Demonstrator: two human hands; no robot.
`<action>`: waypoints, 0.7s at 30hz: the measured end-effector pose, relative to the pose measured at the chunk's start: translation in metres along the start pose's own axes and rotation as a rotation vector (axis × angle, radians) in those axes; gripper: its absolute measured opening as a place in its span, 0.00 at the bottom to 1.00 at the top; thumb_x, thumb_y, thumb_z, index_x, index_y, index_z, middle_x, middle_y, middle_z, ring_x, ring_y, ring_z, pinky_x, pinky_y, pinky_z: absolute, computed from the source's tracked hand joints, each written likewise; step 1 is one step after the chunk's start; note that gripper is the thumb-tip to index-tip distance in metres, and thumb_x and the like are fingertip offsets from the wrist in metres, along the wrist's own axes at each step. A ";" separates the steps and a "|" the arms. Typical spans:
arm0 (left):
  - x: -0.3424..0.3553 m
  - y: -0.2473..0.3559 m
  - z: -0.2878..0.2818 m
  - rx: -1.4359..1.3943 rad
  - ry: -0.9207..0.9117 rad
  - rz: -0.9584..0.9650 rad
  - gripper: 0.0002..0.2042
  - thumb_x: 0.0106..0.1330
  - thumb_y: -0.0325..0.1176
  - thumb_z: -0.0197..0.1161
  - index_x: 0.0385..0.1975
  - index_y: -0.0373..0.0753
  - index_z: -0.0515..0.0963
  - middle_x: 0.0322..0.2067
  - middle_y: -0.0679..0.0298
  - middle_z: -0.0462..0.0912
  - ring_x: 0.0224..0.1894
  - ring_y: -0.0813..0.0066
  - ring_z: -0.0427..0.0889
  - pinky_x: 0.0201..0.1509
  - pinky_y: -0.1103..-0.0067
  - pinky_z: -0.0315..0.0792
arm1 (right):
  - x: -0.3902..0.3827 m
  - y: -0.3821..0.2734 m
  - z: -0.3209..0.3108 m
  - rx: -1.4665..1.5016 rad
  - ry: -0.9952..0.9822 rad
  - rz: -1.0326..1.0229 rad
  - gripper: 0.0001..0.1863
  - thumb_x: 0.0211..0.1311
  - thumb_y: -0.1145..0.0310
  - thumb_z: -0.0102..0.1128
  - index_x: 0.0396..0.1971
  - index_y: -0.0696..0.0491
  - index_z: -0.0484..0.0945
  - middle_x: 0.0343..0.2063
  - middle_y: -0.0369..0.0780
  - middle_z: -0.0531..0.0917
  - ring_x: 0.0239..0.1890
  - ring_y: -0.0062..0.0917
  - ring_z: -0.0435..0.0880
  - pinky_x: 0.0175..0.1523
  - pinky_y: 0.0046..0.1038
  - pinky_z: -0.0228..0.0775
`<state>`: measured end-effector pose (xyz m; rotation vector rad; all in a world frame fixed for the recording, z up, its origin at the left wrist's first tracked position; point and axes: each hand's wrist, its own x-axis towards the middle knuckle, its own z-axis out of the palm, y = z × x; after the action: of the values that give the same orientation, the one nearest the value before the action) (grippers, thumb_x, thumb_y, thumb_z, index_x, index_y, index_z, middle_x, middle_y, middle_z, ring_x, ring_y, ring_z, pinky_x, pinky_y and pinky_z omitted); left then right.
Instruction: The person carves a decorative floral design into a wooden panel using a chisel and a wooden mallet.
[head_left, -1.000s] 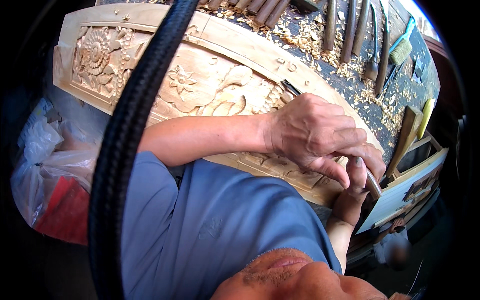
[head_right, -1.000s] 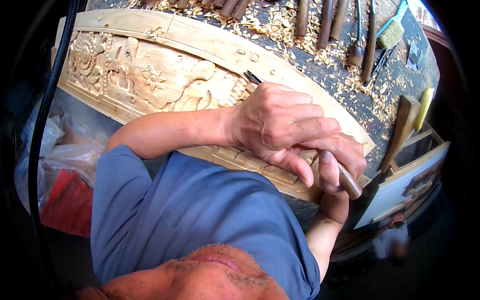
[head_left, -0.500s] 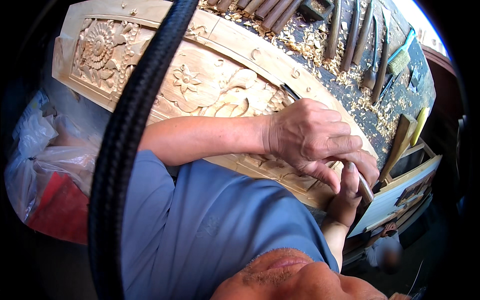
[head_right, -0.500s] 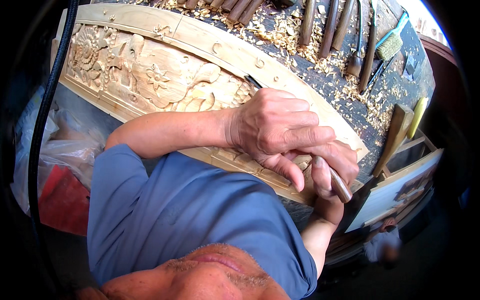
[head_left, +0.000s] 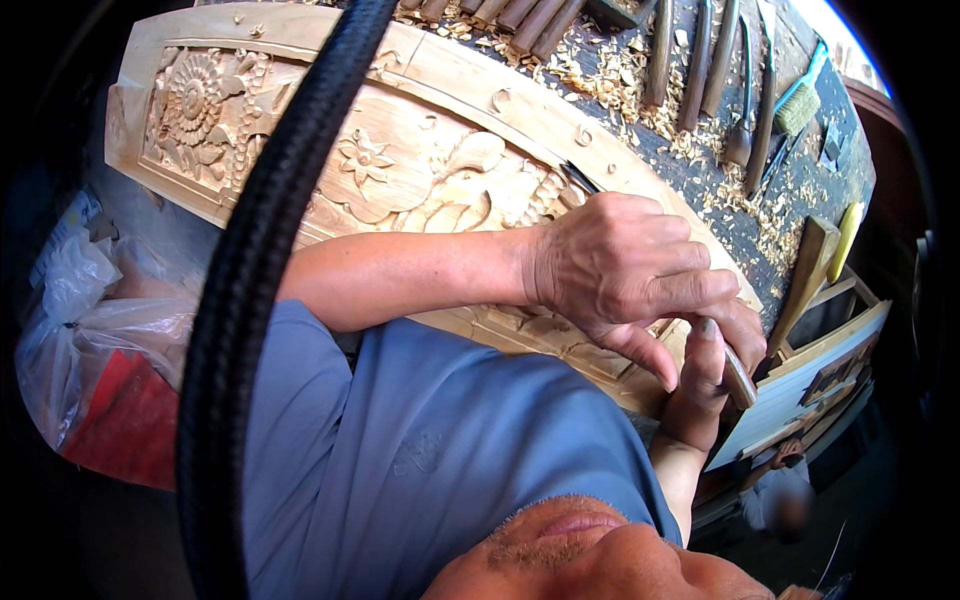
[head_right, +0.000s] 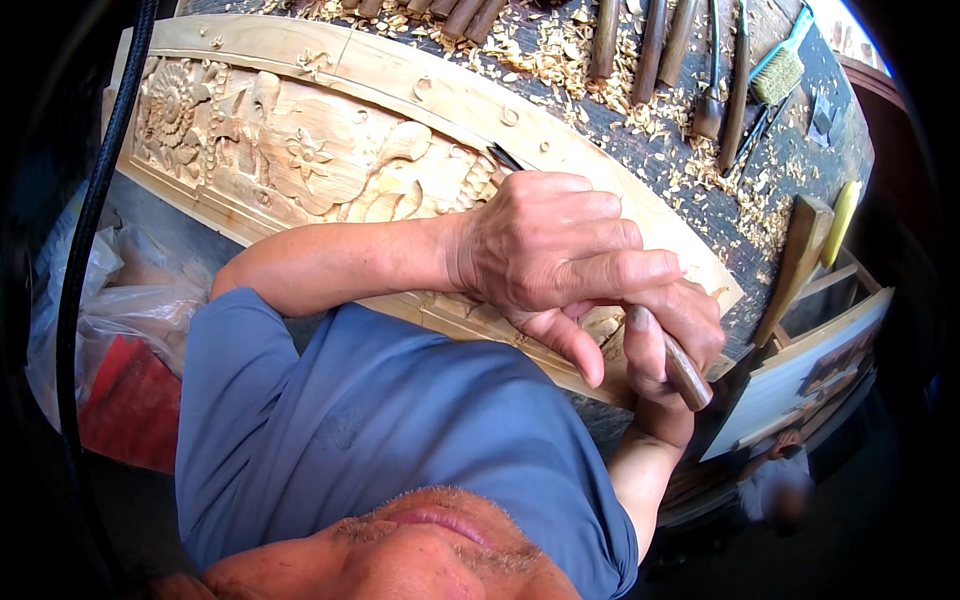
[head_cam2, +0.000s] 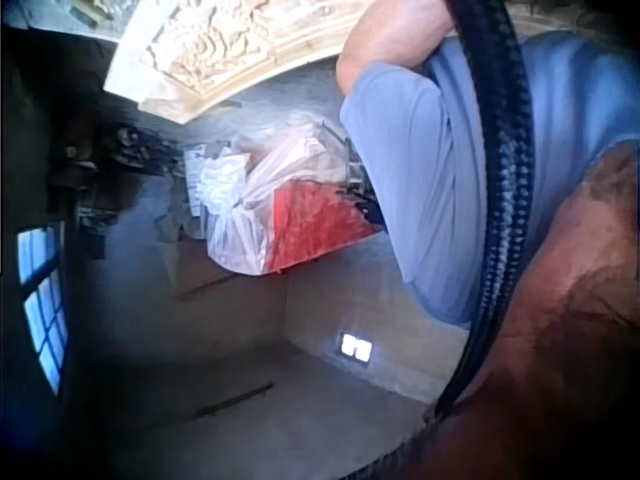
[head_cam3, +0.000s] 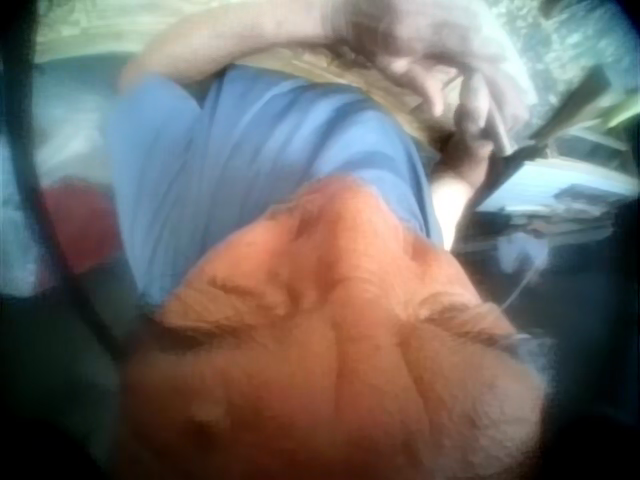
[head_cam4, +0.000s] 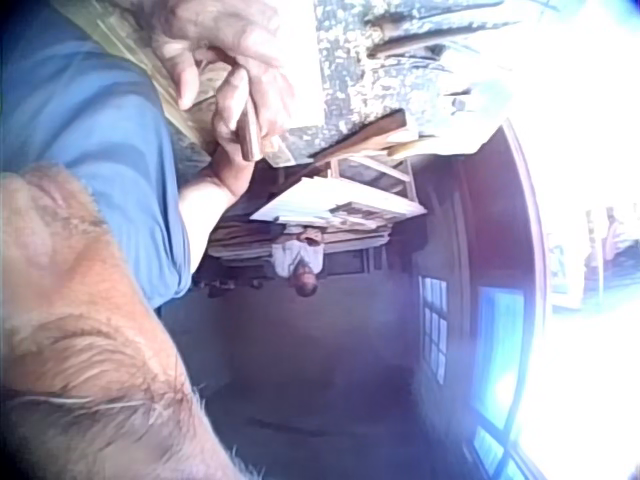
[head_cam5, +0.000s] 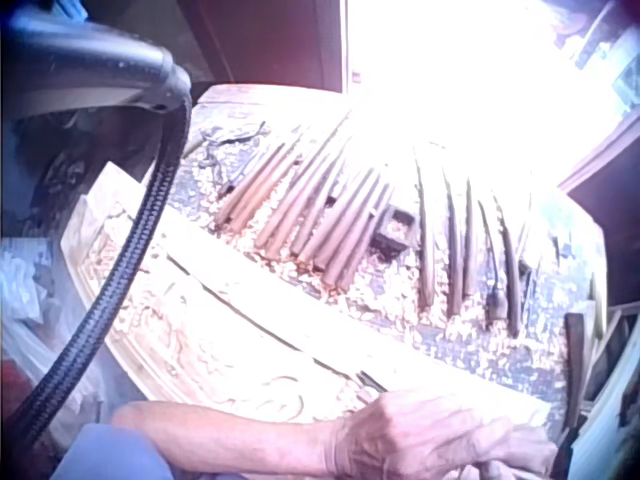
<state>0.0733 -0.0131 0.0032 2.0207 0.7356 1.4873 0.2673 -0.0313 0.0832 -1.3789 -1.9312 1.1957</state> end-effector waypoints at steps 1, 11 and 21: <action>0.000 0.001 0.000 0.019 0.010 0.005 0.42 0.59 0.73 0.59 0.55 0.36 0.78 0.24 0.67 0.75 0.23 0.69 0.76 0.23 0.74 0.67 | -0.002 0.003 0.001 0.020 0.012 0.000 0.14 0.58 0.66 0.57 0.32 0.60 0.86 0.23 0.45 0.85 0.26 0.33 0.83 0.36 0.33 0.73; -0.004 0.000 -0.008 0.045 0.014 -0.063 0.39 0.60 0.73 0.58 0.49 0.37 0.80 0.24 0.67 0.78 0.22 0.69 0.77 0.24 0.74 0.67 | 0.001 0.016 0.018 0.060 0.006 0.019 0.14 0.58 0.65 0.57 0.30 0.61 0.85 0.25 0.45 0.85 0.27 0.34 0.83 0.37 0.34 0.73; 0.000 0.000 0.000 -0.004 0.055 0.012 0.40 0.59 0.73 0.59 0.53 0.37 0.79 0.32 0.65 0.81 0.27 0.68 0.81 0.27 0.74 0.70 | -0.005 0.007 0.006 -0.039 0.025 0.111 0.16 0.57 0.62 0.59 0.25 0.62 0.83 0.21 0.46 0.81 0.25 0.34 0.79 0.35 0.35 0.67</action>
<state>0.0738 -0.0129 0.0031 1.9916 0.7425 1.5550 0.2682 -0.0370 0.0743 -1.5319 -1.8914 1.1915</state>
